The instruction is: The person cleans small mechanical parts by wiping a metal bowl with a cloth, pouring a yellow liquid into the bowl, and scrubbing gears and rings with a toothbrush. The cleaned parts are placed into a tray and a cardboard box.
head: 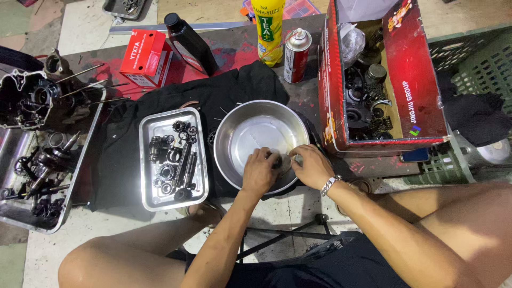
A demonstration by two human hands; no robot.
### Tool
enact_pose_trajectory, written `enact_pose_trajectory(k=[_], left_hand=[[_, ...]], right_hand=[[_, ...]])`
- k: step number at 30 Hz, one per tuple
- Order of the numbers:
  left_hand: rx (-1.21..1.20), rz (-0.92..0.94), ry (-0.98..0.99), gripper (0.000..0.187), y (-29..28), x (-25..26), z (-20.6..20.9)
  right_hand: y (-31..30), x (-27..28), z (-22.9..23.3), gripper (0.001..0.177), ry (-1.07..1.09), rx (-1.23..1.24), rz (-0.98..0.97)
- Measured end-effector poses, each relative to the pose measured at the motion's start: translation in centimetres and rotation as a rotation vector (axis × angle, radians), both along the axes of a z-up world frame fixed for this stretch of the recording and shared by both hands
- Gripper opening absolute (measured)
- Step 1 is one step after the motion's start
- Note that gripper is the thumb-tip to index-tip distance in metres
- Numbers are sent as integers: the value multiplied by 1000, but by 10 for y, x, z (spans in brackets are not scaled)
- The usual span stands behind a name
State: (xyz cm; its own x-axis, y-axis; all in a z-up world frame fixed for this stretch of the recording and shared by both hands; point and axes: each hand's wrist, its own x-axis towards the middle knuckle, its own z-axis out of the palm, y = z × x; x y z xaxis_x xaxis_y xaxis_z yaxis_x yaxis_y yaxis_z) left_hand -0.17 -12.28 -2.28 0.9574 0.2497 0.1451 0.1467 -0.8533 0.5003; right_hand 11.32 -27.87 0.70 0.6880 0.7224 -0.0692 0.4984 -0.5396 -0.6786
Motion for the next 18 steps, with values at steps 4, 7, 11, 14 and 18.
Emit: enact_pose_trajectory(k=[4, 7, 11, 14, 18], left_hand=[[-16, -162, 66, 36, 2, 1, 1], [-125, -123, 141, 37, -2, 0, 12], [-516, -48, 247, 40, 6, -3, 14], [-510, 60, 242, 33, 16, -5, -3], [-332, 166, 292, 27, 10, -11, -9]], right_hand=[[-1, -1, 2, 19, -1, -5, 7], [-1, -2, -1, 20, -2, 15, 0], [-4, -4, -6, 23, 23, 2, -8], [-5, -5, -7, 25, 29, -4, -11], [-2, -7, -7, 24, 52, -62, -8]])
